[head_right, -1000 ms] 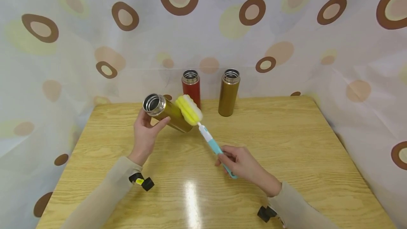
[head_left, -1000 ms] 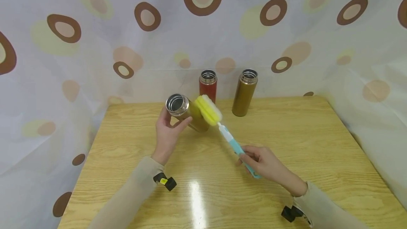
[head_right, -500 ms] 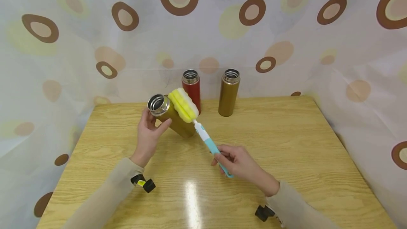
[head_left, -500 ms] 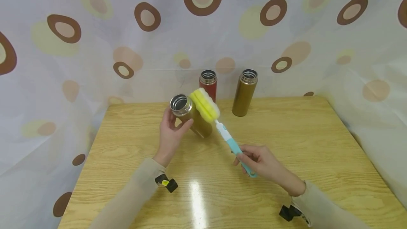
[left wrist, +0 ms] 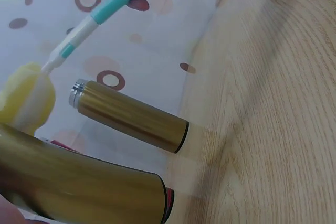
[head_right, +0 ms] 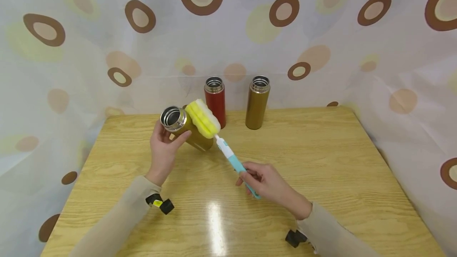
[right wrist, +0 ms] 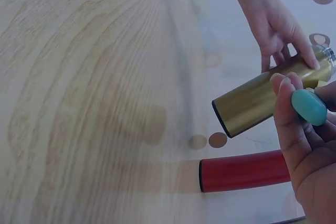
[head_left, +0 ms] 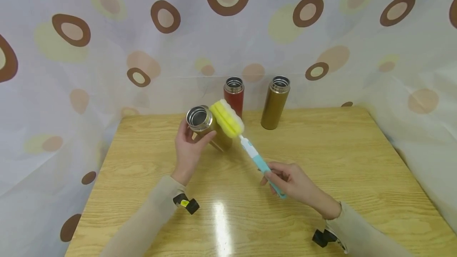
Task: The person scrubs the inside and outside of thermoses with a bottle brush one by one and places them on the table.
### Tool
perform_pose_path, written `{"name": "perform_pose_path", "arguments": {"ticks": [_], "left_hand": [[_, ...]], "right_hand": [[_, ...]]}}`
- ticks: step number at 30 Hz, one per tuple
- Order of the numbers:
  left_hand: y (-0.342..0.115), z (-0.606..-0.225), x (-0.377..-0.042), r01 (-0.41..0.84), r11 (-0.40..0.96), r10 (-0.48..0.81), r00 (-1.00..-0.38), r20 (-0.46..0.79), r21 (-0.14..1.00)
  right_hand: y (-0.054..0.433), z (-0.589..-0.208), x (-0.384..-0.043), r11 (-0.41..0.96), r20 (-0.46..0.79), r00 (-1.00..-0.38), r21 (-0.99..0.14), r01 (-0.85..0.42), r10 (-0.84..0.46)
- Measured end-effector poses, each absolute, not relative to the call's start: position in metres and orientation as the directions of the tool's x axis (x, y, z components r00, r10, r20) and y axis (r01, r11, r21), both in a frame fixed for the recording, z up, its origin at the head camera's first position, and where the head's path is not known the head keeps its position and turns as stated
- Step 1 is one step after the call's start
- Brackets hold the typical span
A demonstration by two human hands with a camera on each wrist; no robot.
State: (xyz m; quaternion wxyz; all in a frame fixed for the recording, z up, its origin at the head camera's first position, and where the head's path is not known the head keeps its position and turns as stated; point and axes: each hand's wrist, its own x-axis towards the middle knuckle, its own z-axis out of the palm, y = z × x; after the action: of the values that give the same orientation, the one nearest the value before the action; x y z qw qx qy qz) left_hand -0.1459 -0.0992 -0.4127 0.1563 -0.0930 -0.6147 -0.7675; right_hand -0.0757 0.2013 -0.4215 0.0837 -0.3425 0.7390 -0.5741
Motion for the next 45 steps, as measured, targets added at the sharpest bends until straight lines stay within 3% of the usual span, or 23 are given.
{"name": "perform_pose_path", "arguments": {"ticks": [10,23,36,45], "left_hand": [[-0.109,-0.412,-0.147,0.334,-0.097,-0.107,-0.940,0.324,0.938],[-0.101,-0.413,-0.146,0.343,-0.195,-0.106,-0.939,0.328,0.919],[-0.097,-0.414,-0.147,0.333,-0.258,-0.144,-0.941,0.305,0.907],[-0.102,-0.413,-0.148,0.349,-0.251,-0.133,-0.936,0.326,0.903]], "right_hand": [[0.214,-0.437,-0.075,0.271,0.133,-0.824,-0.906,-0.326,-0.550],[0.203,-0.420,-0.069,0.059,0.304,-0.734,-0.904,-0.424,-0.607],[0.200,-0.421,-0.070,0.027,0.319,-0.715,-0.904,-0.427,-0.622],[0.210,-0.431,-0.073,0.249,0.152,-0.817,-0.908,-0.338,-0.556]]}}
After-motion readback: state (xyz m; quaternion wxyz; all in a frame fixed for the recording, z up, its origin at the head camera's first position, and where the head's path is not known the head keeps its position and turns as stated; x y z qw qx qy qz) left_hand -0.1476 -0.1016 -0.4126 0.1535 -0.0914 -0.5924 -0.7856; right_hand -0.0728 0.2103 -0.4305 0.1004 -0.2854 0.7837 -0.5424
